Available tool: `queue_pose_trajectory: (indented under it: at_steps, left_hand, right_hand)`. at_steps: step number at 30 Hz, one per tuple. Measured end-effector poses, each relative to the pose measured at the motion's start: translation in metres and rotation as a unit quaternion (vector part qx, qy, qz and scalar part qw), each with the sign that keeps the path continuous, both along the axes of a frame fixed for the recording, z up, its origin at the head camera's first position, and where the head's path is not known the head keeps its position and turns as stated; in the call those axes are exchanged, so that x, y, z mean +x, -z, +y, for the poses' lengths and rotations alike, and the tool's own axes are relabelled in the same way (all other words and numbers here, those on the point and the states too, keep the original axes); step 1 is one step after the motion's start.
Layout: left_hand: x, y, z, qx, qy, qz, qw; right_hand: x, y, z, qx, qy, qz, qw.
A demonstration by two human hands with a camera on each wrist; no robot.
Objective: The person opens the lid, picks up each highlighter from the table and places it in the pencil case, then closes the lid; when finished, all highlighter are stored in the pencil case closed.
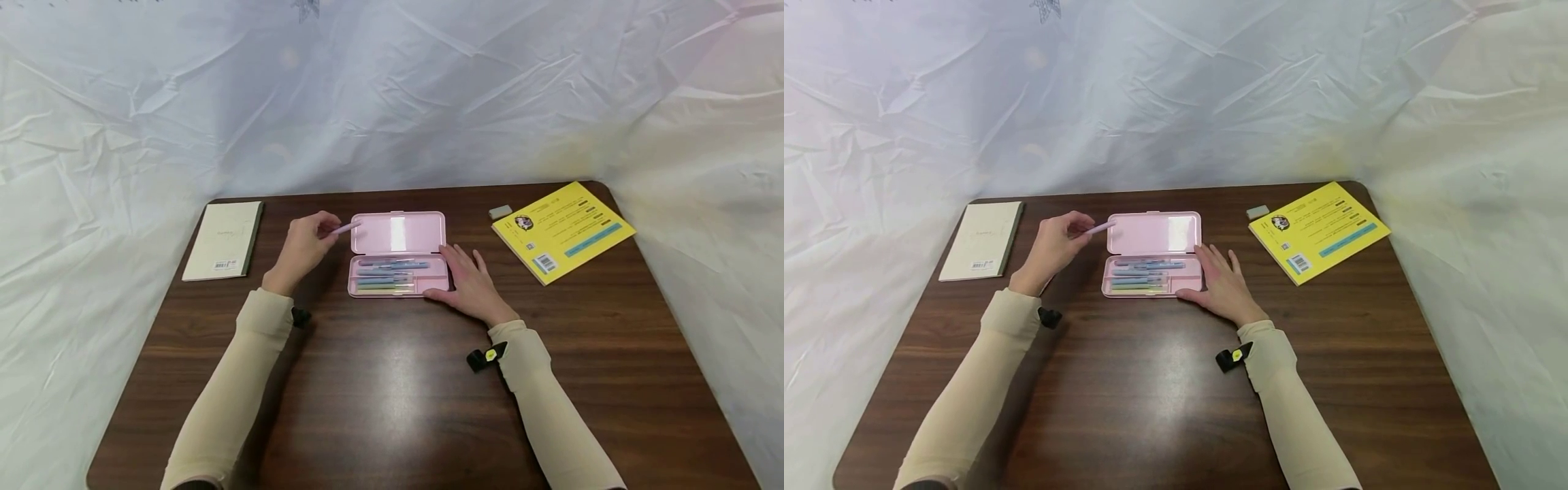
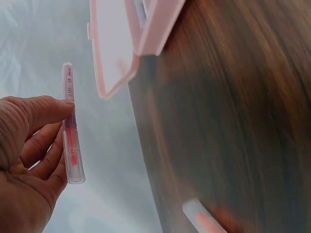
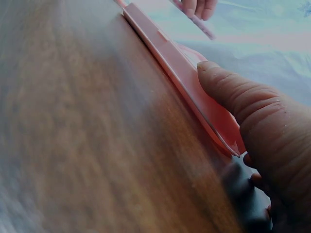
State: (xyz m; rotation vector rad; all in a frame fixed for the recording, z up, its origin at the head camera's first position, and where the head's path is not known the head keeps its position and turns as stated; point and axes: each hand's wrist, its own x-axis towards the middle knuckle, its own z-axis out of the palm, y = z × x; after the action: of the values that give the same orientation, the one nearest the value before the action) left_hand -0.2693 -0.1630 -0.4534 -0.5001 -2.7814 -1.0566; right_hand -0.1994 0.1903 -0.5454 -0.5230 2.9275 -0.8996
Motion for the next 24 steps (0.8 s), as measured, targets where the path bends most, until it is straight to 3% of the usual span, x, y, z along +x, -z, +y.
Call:
queue_pose_trajectory:
  at_steps: [14, 24]
  left_hand:
    - [0.003, -0.005, 0.041, 0.001, 0.044, -0.020, 0.9988]
    - [0.007, 0.002, 0.066, -0.027, 0.087, -0.033, 0.9953]
  right_hand:
    - [0.001, -0.001, 0.000, 0.002, -0.001, 0.001, 1.000]
    - [0.001, -0.003, 0.000, 0.000, -0.003, -0.003, 1.000]
